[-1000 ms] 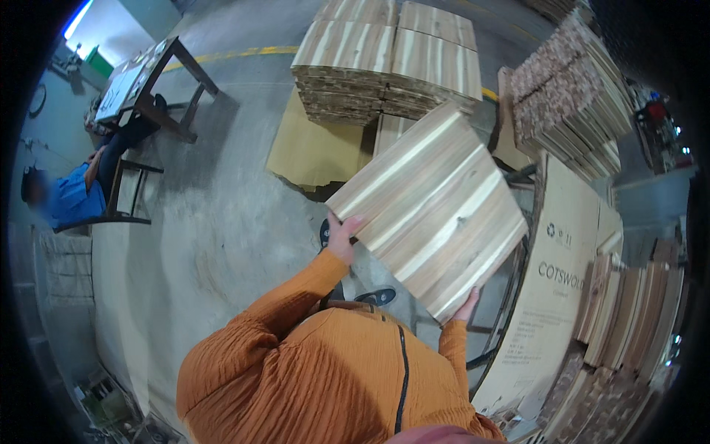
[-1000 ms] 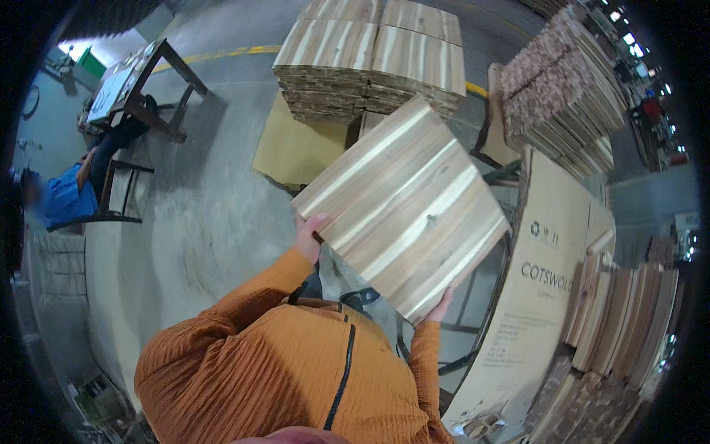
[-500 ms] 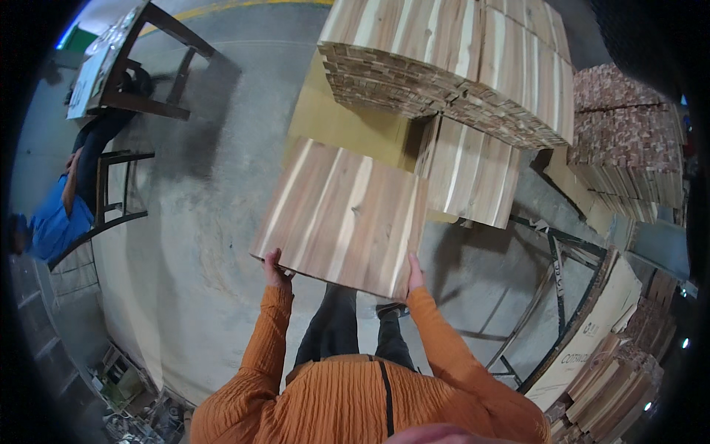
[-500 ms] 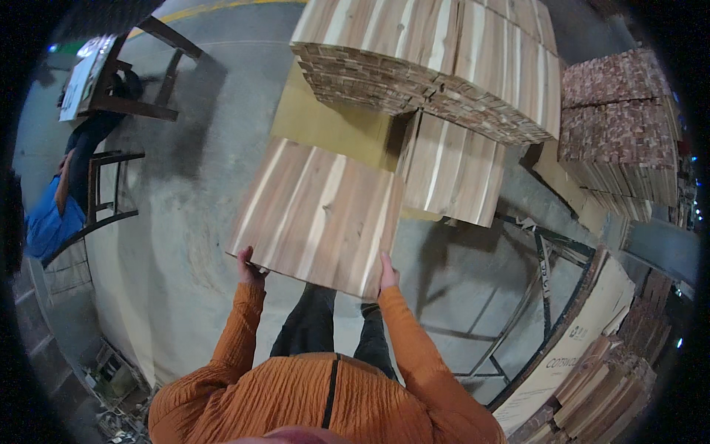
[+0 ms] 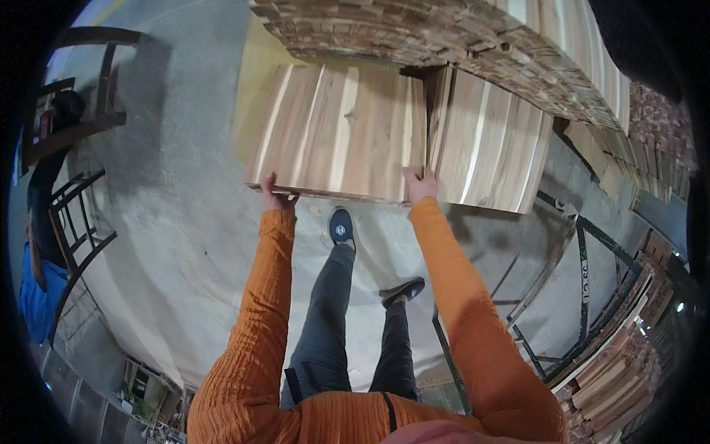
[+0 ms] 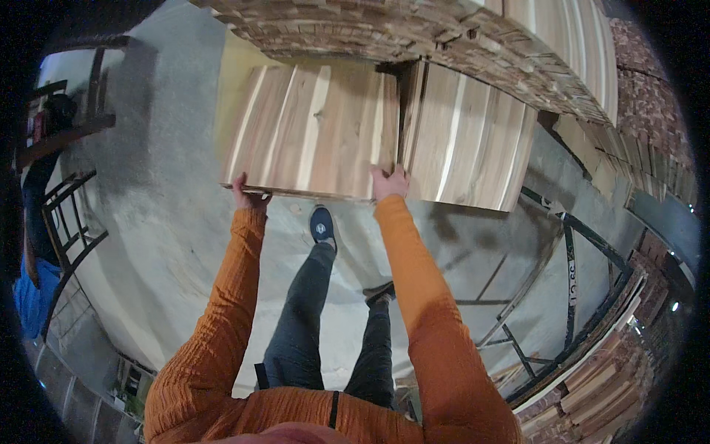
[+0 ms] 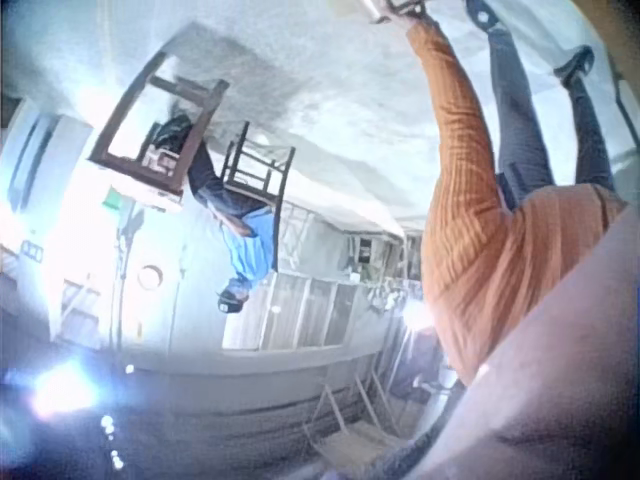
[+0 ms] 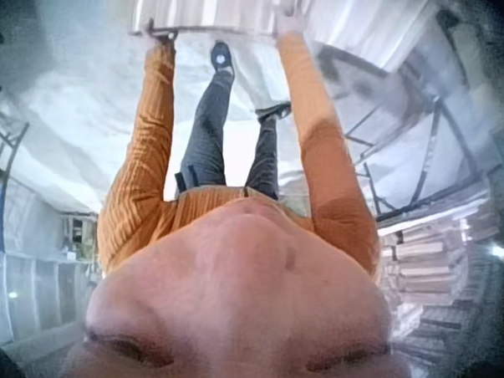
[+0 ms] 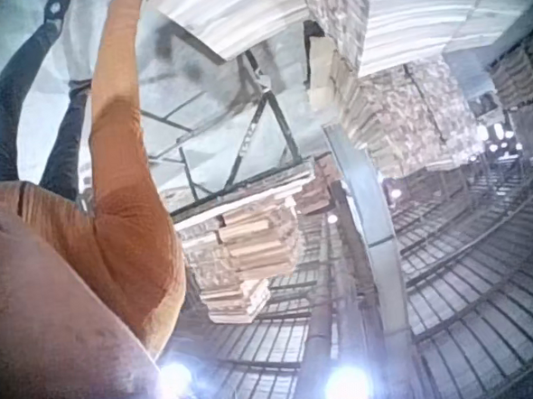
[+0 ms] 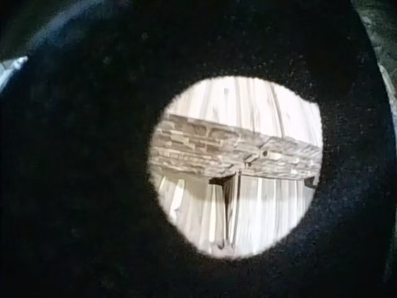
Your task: The person repeatedly picks up stacks of wooden planks, applies glue to the edges using a handheld applicator, and places the planks back on a table. The process is repeated multiple times in a workshop setting.
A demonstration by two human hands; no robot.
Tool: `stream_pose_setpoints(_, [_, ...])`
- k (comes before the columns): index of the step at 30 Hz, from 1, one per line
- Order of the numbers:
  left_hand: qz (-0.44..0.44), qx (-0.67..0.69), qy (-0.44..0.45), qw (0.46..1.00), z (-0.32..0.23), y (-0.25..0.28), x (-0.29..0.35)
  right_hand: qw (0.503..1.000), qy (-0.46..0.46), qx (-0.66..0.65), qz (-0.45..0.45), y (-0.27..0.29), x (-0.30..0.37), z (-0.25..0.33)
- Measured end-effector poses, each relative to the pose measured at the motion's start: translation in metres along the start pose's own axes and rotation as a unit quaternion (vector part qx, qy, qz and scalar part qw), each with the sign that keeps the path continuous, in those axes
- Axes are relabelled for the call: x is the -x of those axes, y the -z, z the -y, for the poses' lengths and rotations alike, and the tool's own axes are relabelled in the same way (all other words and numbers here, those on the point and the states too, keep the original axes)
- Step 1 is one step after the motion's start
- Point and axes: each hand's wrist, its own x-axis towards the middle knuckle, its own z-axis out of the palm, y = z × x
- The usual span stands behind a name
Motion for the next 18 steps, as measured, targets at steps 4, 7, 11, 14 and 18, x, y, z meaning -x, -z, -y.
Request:
stream_pose_setpoints(4, [-0.063, 0.095, 0.02, 0.993, 0.058, 0.04, -0.003, 0.99, 0.133, 0.027, -0.025, -0.02, 0.075, -0.01])
stream_pose_setpoints(7, [-0.094, 0.144, 0.117, 0.978, 0.067, 0.038, -0.016, 0.974, -0.148, -0.167, 0.046, -0.014, 0.107, -0.04])
stream_pose_setpoints(11, [-0.159, 0.072, 0.066, 0.983, 0.084, 0.048, -0.032, 0.826, -0.431, -0.35, 0.092, -0.025, 0.112, -0.071])
stream_pose_setpoints(14, [-0.138, 0.071, 0.113, 0.981, 0.088, 0.043, -0.042, 0.808, -0.453, -0.37, 0.076, -0.053, 0.091, -0.08])
stream_pose_setpoints(18, [-0.139, 0.08, 0.152, 0.975, 0.07, 0.033, -0.063, 0.74, -0.395, -0.543, 0.045, -0.066, 0.036, -0.073])
